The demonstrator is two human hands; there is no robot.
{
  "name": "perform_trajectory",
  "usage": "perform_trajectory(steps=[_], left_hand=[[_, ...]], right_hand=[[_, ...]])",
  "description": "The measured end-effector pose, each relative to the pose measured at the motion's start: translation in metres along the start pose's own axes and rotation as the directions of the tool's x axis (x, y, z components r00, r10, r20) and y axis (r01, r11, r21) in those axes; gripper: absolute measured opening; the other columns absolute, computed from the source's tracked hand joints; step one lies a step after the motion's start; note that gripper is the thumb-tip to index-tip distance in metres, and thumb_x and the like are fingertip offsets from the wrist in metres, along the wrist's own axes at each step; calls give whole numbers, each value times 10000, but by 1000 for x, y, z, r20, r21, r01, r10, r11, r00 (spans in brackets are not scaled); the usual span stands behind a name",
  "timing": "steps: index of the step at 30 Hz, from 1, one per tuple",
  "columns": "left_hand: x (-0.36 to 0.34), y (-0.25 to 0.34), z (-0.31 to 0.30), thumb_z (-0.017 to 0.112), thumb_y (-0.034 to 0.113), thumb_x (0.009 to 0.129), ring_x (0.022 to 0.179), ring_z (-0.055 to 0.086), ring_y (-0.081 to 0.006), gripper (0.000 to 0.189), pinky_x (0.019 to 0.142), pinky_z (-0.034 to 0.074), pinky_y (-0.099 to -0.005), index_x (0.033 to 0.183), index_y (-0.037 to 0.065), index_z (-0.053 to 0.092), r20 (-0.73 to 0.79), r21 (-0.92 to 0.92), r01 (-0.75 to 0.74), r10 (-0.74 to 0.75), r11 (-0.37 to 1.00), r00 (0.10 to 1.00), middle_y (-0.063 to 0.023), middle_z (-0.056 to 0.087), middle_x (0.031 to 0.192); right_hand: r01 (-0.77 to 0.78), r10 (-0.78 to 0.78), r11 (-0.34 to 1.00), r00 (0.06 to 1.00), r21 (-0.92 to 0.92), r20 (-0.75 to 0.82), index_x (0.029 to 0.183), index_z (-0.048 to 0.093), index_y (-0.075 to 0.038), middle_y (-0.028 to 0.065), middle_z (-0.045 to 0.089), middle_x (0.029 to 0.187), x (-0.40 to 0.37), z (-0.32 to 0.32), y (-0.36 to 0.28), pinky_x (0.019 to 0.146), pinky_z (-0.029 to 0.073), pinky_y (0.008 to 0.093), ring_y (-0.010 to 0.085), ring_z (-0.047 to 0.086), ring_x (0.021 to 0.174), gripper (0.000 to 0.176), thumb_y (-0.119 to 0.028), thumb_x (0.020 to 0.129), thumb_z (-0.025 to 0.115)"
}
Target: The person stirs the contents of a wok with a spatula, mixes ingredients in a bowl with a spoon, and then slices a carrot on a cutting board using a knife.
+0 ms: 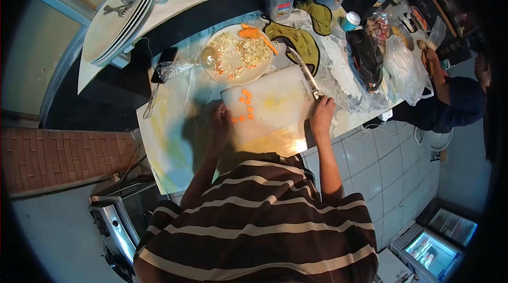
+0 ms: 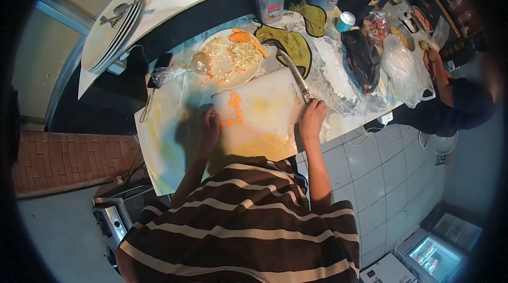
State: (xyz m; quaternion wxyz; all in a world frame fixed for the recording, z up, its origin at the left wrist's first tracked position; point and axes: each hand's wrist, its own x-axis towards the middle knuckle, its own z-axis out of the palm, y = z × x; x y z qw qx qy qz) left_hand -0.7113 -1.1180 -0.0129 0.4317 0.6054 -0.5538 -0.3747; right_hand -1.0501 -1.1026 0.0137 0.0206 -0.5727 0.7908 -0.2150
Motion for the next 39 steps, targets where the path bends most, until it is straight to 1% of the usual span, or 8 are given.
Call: perform_trajectory(steps=[6,13,20,23,26,28,29,39], left_hand=[[-5,8,1,606,90,932,822,566,-158,381,755,510,-309,1299,7,548,-92,112,-133,143,985,985,-118,541,1118],[-22,23,-4,688,85,862,921,566,-254,448,809,500,-365,1282,43,538,-1,193,-265,271,945,963,-139,514,1145],[-38,25,-17,742,58,778,1064,523,-341,467,928,444,-417,1209,44,561,187,291,-405,363,867,913,-153,513,1131],[-37,32,-15,726,36,779,1059,525,-347,420,924,446,-422,1174,47,583,189,329,-429,387,841,903,-143,534,1112],[-29,30,-10,711,28,790,1055,527,-341,382,921,443,-429,1156,53,602,202,362,-411,360,837,911,-132,552,1092],[-24,29,-5,707,31,798,1050,528,-338,372,919,442,-428,1155,53,606,188,344,-430,387,835,903,-130,557,1085],[-22,29,-1,702,34,805,1045,528,-336,362,918,441,-428,1155,53,611,171,326,-444,410,835,896,-128,561,1078],[-20,37,19,768,214,800,1022,522,-327,476,891,437,-438,1217,71,587,93,417,-416,418,808,904,-120,555,1124]], right_hand=[[-35,37,998,998,-46,56,1081,482,30,258,497,1091,4,-11,10,850,478,491,437,545,988,359,95,736,555],[-85,44,940,990,330,131,1160,550,29,287,583,985,-17,-9,47,800,487,489,476,586,879,245,-12,922,510],[-582,158,489,792,650,590,1098,561,-42,-7,541,752,-51,-42,15,552,398,234,49,498,651,200,-201,1056,447],[-505,53,470,835,724,548,1072,554,-45,-6,498,682,-55,-29,16,523,400,254,91,488,563,223,-240,1064,447],[-181,16,811,958,557,287,1074,542,-5,94,557,755,-55,-16,13,597,473,362,228,591,646,170,-144,1040,450],[-3,-10,969,999,249,51,1094,522,28,217,577,926,-51,-30,-7,755,488,481,409,614,862,158,11,943,479],[-119,77,961,982,249,172,1114,508,29,271,538,1083,-46,-40,-14,863,449,534,499,535,1025,297,93,824,506],[256,-257,965,966,-52,-30,1186,514,8,235,527,1107,30,-32,-28,913,447,467,430,530,1058,340,13,852,579]])
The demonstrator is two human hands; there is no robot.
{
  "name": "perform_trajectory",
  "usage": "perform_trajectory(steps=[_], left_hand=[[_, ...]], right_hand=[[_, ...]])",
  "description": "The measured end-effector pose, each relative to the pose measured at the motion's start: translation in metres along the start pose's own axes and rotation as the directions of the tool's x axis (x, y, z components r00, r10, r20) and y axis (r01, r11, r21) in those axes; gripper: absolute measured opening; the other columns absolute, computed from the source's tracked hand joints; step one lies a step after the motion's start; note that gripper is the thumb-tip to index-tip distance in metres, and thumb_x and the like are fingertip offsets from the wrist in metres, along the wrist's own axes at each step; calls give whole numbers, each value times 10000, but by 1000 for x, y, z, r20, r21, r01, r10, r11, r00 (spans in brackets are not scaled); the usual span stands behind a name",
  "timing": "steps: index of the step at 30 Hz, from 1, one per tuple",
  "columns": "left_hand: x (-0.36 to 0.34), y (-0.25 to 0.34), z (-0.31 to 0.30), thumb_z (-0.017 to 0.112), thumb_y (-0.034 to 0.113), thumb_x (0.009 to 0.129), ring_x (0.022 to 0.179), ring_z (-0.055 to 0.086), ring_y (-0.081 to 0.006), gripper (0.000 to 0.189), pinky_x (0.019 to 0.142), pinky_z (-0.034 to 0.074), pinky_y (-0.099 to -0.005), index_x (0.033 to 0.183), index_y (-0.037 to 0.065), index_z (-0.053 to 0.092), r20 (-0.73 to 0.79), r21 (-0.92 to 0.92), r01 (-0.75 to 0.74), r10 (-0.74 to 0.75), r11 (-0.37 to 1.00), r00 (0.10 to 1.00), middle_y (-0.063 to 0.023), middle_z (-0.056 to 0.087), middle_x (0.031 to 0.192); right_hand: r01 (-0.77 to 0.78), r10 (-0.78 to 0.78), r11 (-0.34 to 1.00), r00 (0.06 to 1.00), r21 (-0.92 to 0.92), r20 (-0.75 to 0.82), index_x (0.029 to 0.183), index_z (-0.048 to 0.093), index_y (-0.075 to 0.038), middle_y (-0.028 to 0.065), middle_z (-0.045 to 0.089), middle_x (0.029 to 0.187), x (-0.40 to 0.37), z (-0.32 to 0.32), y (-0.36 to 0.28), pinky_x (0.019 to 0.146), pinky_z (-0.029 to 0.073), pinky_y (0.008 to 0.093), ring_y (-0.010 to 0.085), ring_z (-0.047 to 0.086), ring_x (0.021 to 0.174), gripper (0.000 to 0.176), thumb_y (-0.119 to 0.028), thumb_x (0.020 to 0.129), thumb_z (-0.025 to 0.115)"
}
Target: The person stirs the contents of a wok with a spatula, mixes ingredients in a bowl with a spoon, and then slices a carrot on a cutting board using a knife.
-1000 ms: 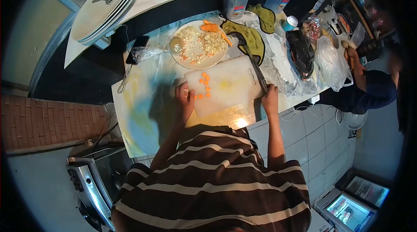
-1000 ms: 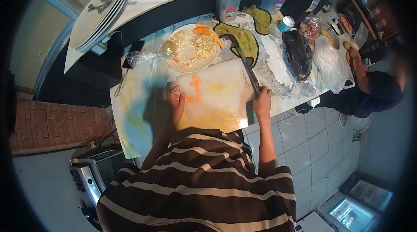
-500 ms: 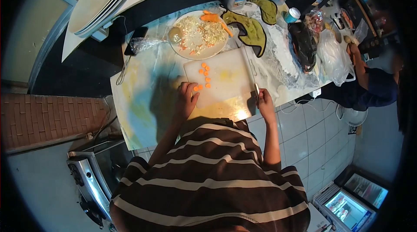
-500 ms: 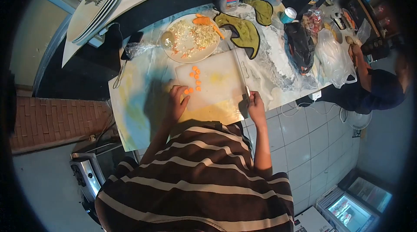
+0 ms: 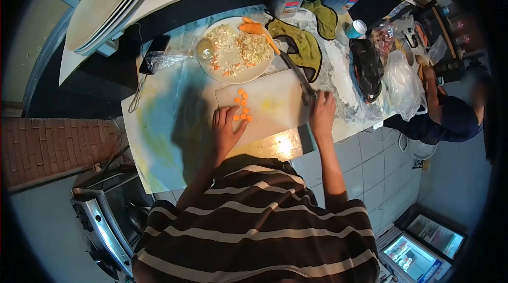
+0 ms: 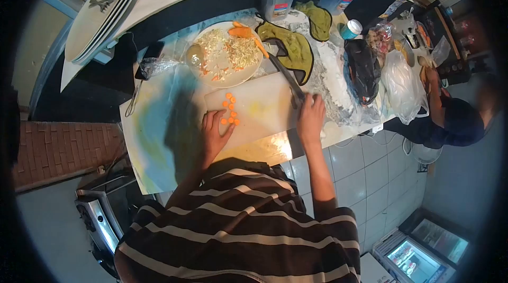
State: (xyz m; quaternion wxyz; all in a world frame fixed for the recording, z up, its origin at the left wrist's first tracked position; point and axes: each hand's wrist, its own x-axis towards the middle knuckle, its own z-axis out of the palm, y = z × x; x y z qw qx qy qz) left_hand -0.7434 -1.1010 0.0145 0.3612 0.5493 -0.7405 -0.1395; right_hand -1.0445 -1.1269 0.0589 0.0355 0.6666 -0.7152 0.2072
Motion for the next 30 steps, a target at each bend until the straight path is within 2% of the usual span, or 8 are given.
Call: perform_trajectory(steps=[1,3,5,8,11,18,25,30], left_hand=[[-1,1,0,768,240,801,1026,521,-326,494,892,434,-438,1228,75,582,11,20,6,-6,1000,1000,-119,553,1125],[4,4,1,769,266,803,1030,520,-325,513,893,430,-438,1239,78,576,14,31,10,-11,999,1000,-118,551,1126],[3,5,-3,754,295,820,1033,519,-324,526,901,422,-441,1258,77,561,63,63,26,-30,998,998,-120,546,1144],[3,3,-3,745,318,832,1038,520,-318,543,909,413,-442,1278,77,549,84,62,27,-32,998,996,-122,543,1164],[3,4,-5,746,282,830,1077,504,-347,541,930,412,-455,1275,59,536,110,58,55,-61,997,992,-148,530,1187],[2,2,-5,737,299,841,1058,503,-344,544,918,410,-451,1281,53,531,120,61,52,-59,997,991,-151,528,1180],[1,2,-4,711,347,866,1035,516,-313,552,891,413,-440,1314,82,529,105,86,20,-29,996,994,-123,532,1191],[2,2,-5,717,324,860,1063,491,-334,535,914,395,-450,1282,59,522,112,62,17,-24,998,993,-137,526,1173]], right_hand=[[96,-94,995,994,25,-48,1195,516,7,237,524,1081,20,4,-1,897,456,459,443,541,1017,362,25,843,597],[141,-182,939,977,313,107,1209,527,-14,221,529,1107,70,7,-16,895,470,454,432,561,1025,375,5,846,620],[119,-230,890,950,439,210,1248,536,-46,211,532,1164,119,42,-16,892,473,471,418,575,1047,402,-41,859,638],[324,-390,888,907,327,161,1261,550,-66,188,543,1206,193,105,-9,917,477,462,401,581,1068,413,-113,866,664],[385,-407,912,890,142,206,1267,555,-78,161,552,1226,204,105,-24,939,483,453,382,589,1084,425,-191,874,672],[317,-306,948,899,16,315,1236,563,-96,154,548,1277,217,119,-37,854,533,470,395,634,1024,402,-207,862,660],[321,-308,947,910,0,279,1158,575,-88,160,566,1234,220,112,-39,812,546,490,398,645,985,320,-111,843,622],[338,-380,922,883,191,275,1094,606,-29,181,615,1157,228,106,-30,811,542,466,368,656,997,289,-66,813,664]])
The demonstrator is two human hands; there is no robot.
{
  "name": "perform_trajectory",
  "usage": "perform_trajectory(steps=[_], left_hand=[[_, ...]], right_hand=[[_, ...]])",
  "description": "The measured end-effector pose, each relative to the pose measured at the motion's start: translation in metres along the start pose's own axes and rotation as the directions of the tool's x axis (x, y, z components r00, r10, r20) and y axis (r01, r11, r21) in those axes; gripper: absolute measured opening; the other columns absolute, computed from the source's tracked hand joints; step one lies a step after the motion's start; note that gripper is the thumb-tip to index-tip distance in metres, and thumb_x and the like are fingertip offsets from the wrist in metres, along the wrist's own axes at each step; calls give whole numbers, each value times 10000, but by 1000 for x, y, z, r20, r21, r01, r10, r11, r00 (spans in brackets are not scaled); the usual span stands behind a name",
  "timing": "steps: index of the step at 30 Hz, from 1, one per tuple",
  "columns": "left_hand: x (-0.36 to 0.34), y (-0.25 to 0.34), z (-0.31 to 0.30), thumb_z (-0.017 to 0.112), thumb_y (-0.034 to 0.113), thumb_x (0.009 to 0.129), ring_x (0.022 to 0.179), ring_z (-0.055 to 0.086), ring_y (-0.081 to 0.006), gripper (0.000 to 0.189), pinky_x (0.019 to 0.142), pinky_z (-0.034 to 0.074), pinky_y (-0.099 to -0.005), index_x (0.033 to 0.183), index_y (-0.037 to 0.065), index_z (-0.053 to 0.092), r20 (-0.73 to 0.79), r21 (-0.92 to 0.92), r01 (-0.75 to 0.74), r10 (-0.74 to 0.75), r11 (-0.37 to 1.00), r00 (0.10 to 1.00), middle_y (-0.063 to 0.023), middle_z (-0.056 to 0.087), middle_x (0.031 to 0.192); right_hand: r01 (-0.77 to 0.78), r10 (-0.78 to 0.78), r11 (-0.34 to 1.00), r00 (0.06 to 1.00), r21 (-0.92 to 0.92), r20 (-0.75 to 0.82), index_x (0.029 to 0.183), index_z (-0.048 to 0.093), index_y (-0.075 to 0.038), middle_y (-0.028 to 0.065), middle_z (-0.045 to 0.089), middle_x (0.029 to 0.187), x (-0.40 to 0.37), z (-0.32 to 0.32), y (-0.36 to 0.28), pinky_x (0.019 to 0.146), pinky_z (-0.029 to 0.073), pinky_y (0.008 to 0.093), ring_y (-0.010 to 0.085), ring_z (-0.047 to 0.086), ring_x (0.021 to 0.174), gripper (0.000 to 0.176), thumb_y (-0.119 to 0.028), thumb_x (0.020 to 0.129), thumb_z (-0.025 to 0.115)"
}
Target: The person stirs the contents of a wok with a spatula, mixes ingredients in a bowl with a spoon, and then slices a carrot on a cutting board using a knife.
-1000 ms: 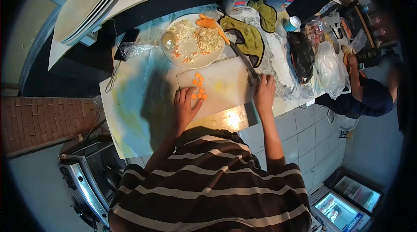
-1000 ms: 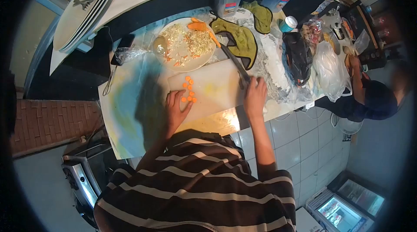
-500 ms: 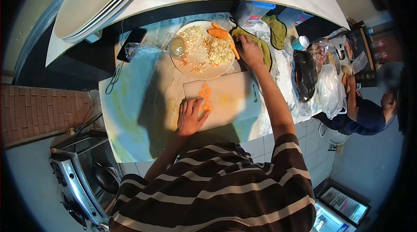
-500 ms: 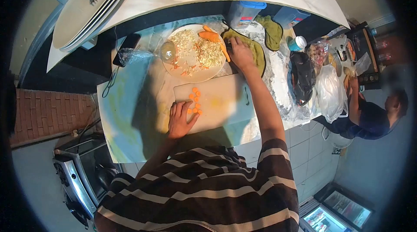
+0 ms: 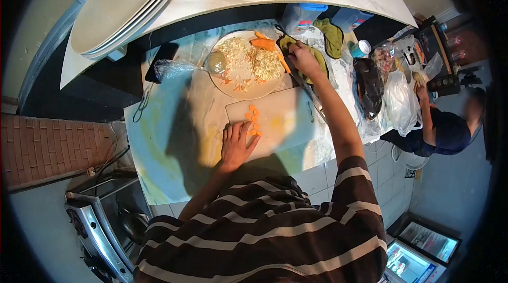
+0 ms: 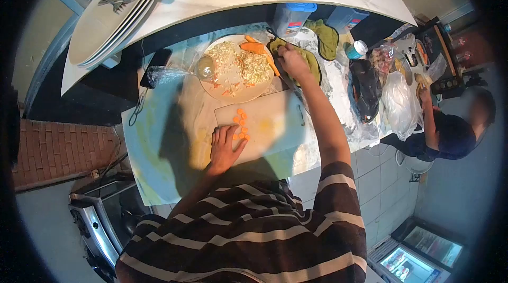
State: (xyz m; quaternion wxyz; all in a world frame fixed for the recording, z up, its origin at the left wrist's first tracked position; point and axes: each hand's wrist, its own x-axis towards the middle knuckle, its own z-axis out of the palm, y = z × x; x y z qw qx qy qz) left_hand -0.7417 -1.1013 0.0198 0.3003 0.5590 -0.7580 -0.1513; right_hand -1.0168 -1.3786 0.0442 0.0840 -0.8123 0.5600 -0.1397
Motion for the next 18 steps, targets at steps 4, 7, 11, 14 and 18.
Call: perform_trajectory(steps=[4,7,11,14,18], left_hand=[[1,1,-1,713,327,863,1057,488,-331,527,907,393,-446,1277,61,524,15,9,8,-8,1000,1000,-132,527,1174],[0,-1,1,697,369,874,1030,514,-310,539,892,409,-453,1299,82,534,9,22,2,-3,1000,1000,-118,538,1179],[0,-2,1,695,372,874,1021,514,-307,538,887,409,-452,1302,85,537,2,10,0,0,1000,1000,-117,540,1177],[1,-1,1,703,354,870,1034,505,-314,523,889,404,-449,1282,79,536,7,8,2,-2,1000,1000,-120,536,1171],[1,0,-1,688,372,880,1038,517,-300,528,888,409,-448,1304,93,542,27,12,18,-18,1000,999,-114,543,1175]], right_hand=[[53,15,912,987,407,-163,926,650,21,134,683,854,2,1,16,722,533,369,287,662,808,107,1,822,663],[-271,330,703,943,658,37,997,653,-44,66,657,851,3,8,25,674,508,310,144,621,736,97,-18,907,629],[-221,316,810,945,544,-87,1028,657,-32,70,642,812,-4,0,12,694,520,302,172,620,728,143,6,902,603],[45,34,962,959,268,-281,1053,655,-16,148,637,876,-8,10,9,754,542,380,303,647,802,200,23,869,587],[16,4,998,950,60,-313,1051,665,-19,220,616,999,-9,30,14,833,525,457,416,626,902,234,18,828,603]])
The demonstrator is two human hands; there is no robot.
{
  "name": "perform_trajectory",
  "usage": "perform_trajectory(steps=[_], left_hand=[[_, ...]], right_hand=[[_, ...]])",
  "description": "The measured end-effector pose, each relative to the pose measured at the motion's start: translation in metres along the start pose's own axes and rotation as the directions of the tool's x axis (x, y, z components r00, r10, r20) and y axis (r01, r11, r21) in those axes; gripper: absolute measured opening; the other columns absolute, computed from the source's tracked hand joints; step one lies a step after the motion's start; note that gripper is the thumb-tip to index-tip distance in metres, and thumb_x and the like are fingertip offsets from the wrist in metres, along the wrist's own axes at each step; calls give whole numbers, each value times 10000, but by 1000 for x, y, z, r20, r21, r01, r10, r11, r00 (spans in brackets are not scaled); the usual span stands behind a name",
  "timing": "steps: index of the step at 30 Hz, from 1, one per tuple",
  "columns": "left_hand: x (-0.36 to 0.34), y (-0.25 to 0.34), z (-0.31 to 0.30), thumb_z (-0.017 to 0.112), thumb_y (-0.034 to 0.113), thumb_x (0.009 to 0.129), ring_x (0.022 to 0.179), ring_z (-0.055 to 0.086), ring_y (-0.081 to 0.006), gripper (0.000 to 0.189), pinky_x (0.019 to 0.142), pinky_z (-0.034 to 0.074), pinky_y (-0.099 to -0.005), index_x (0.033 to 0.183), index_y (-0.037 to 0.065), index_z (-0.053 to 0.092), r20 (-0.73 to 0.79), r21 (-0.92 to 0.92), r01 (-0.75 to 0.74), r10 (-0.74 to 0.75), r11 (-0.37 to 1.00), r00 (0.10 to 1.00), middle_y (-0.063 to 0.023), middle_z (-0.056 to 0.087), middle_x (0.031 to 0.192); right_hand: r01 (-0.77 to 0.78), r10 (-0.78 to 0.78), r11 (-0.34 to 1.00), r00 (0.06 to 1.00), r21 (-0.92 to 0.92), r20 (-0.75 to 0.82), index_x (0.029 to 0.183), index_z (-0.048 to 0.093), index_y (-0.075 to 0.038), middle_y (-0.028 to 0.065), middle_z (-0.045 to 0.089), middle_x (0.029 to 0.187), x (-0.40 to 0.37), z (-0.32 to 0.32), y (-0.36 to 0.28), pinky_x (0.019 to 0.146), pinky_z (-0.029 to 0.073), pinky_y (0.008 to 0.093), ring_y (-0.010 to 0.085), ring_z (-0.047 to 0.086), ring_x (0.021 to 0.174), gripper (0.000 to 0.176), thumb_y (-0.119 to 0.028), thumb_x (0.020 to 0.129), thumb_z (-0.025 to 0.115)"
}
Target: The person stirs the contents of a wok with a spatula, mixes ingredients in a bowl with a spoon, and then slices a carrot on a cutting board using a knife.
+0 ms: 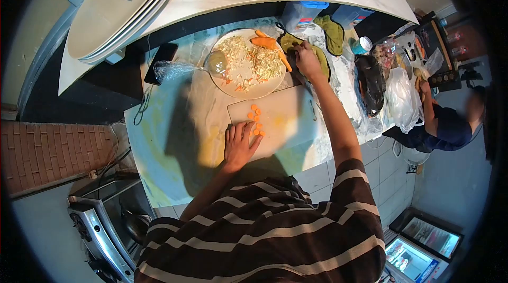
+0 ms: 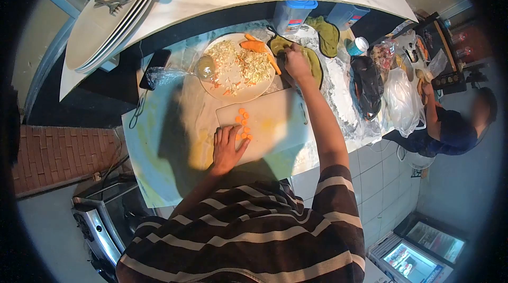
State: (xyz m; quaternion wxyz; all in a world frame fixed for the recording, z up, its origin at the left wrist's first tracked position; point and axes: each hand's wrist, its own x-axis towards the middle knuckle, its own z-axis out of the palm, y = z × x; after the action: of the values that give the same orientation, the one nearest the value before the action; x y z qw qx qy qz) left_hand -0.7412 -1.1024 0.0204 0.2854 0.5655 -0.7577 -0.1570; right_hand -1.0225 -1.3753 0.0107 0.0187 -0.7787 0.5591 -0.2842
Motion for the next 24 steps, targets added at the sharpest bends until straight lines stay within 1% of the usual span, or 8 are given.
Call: perform_trajectory(steps=[6,8,13,15,16,20,21,24], left_hand=[[-1,-2,2,682,373,885,1034,516,-299,521,883,411,-440,1298,88,542,-23,10,-15,16,1000,1000,-111,542,1173],[-1,-2,2,681,370,885,1034,517,-300,520,885,411,-440,1298,87,540,-26,12,-17,17,1000,1000,-112,542,1173],[0,-1,-1,702,345,875,1040,501,-325,507,900,400,-451,1264,65,539,-10,-31,-3,2,1000,1000,-124,534,1192],[-1,-1,-1,701,347,874,1042,499,-325,507,901,400,-451,1262,64,539,-6,-31,0,0,1000,1000,-122,534,1191],[-1,-1,0,701,347,874,1042,499,-325,507,901,400,-451,1262,64,539,-6,-35,0,0,999,1000,-122,534,1191],[-1,-1,0,705,345,871,1046,497,-323,503,897,400,-451,1258,67,544,-15,-13,-16,16,1000,1000,-120,533,1185],[-1,-1,0,707,345,869,1047,496,-322,501,896,400,-451,1255,69,546,-16,-8,-15,15,1000,1000,-119,534,1180],[0,-1,1,685,369,882,1027,503,-298,502,895,406,-443,1265,71,556,-36,0,-22,22,1000,999,-99,545,1161]], right_hand=[[-189,204,979,941,-82,270,1058,633,3,270,585,1196,14,-10,-4,888,508,502,440,615,1038,214,-46,856,584],[-127,120,990,986,57,112,923,647,-6,228,650,986,15,-6,8,824,513,486,428,633,945,93,-41,841,621],[-213,213,977,973,-2,93,988,634,-18,209,686,904,23,-31,30,765,524,433,369,681,830,130,-89,879,628],[-372,342,911,923,178,176,995,661,-34,235,680,854,27,-45,39,745,534,437,396,679,841,145,-107,885,601],[-567,449,755,813,329,371,1014,685,-44,217,697,857,28,-53,42,742,534,409,370,691,825,173,-110,884,592],[-252,200,962,913,106,354,1023,704,-77,197,717,889,11,-48,42,777,533,426,345,701,861,180,-123,870,622],[-26,34,999,958,-32,285,1047,650,-24,182,719,899,6,-46,35,711,536,428,335,705,830,190,-109,877,639],[-169,223,970,901,-173,371,1095,632,-54,226,705,935,2,-33,17,762,535,492,401,676,900,243,-177,886,636]])
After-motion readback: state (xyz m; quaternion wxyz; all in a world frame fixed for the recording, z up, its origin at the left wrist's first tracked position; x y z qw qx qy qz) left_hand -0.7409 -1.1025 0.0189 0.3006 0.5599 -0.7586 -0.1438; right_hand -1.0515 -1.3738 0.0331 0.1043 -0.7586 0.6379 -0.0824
